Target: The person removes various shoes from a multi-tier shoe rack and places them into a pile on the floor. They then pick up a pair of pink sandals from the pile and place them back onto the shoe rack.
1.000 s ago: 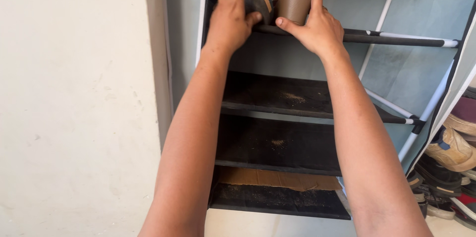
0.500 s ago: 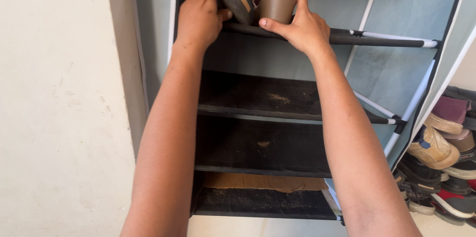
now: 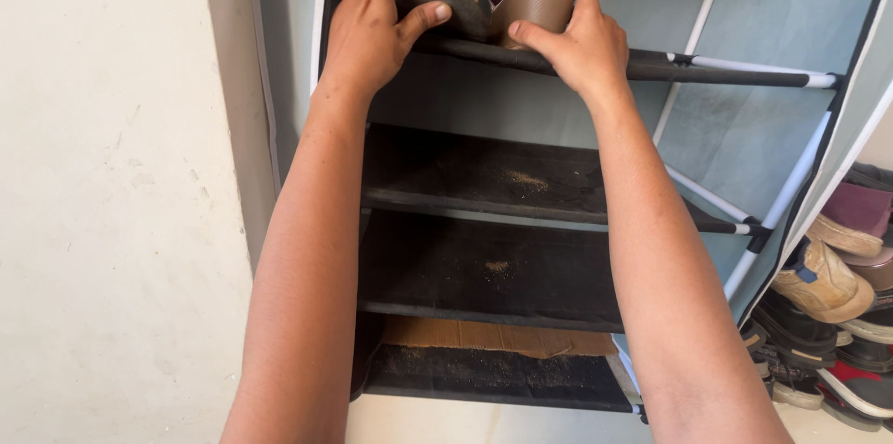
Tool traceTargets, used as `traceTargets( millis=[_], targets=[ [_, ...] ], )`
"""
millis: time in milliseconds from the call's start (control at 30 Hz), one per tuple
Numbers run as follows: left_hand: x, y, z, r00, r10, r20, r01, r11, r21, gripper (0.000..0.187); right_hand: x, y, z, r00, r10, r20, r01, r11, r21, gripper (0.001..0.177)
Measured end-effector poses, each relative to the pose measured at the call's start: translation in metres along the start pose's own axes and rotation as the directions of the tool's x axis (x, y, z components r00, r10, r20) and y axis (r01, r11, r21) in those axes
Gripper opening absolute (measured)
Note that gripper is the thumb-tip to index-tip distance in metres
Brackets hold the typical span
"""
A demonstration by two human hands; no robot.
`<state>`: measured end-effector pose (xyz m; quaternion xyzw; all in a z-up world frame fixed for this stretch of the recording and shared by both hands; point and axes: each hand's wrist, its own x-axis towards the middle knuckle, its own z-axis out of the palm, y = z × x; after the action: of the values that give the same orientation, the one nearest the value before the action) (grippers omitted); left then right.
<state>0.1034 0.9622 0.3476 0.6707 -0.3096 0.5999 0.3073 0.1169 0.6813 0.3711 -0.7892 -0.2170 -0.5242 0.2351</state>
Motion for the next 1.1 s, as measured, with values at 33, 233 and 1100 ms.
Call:
traceTargets(
  millis=[33, 233, 1100],
  targets=[
    [-0.003, 0.001, 0.001, 1.0, 0.009, -0.002, -0.009, 1.0, 0.008, 0.078, -0.002, 0.001, 0.0, 1.0, -0.006, -0.005, 0.006, 1.0, 0.01, 0.081],
    [-0.012, 0.013, 0.002, 0.999, 0.038, -0.013, -0.037, 0.997, 0.063, 0.077, -0.005, -0.003, 0.001, 0.998, -0.006, -0.057, 0.008, 1.0, 0.029, 0.075],
    [-0.005, 0.129, -0.025, 0.95, 0.308, -0.057, -0.223, 0.792, 0.569, 0.049, -0.004, 0.002, 0.003, 0.993, -0.084, -0.087, 0.088, 0.995, 0.043, 0.072]
  ],
)
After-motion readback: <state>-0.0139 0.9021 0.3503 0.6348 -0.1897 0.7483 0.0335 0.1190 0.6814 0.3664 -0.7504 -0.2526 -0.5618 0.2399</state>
